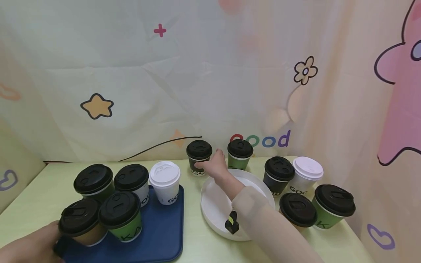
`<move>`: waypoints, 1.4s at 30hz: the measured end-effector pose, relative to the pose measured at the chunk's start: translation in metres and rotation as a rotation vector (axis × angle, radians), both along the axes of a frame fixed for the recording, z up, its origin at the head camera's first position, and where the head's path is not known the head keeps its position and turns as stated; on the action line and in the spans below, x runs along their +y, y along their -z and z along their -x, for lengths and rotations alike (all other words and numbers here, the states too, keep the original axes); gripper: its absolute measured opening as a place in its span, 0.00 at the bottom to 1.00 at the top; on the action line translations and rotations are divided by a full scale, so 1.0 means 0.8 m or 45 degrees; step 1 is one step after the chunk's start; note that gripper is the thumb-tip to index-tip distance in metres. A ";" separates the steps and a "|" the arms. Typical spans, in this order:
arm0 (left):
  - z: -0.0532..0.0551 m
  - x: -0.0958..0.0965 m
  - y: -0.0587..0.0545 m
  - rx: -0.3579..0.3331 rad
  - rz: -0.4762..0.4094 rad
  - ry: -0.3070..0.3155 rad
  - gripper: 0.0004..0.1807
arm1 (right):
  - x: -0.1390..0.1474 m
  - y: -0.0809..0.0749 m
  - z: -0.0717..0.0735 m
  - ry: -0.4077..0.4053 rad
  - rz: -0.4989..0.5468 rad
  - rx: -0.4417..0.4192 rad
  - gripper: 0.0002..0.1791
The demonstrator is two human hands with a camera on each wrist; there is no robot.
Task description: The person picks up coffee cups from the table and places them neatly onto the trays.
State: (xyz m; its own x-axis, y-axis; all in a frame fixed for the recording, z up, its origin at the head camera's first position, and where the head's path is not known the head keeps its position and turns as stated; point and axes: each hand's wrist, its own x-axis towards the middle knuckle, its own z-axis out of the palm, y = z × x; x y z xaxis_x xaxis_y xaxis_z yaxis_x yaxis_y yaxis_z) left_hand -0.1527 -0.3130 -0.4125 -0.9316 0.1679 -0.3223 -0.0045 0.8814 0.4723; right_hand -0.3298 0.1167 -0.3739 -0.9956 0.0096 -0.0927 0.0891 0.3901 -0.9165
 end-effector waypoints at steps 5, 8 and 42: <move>0.000 -0.003 0.004 -0.020 0.016 -0.014 0.36 | -0.006 0.009 0.010 0.046 0.068 -0.061 0.55; 0.011 -0.016 0.022 -0.024 0.046 -0.005 0.38 | -0.008 0.011 0.013 0.061 0.113 -0.070 0.55; 0.045 -0.064 0.080 -0.013 0.138 0.166 0.44 | -0.014 0.005 0.032 -0.142 0.159 -0.004 0.44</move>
State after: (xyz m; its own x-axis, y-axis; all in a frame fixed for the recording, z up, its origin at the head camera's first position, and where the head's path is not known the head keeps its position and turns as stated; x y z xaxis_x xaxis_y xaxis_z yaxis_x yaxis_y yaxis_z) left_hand -0.1884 -0.3643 -0.4765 -0.9010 0.2505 -0.3543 0.1086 0.9207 0.3748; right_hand -0.3558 0.1058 -0.3778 -0.9896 -0.1130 -0.0890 0.0542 0.2808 -0.9582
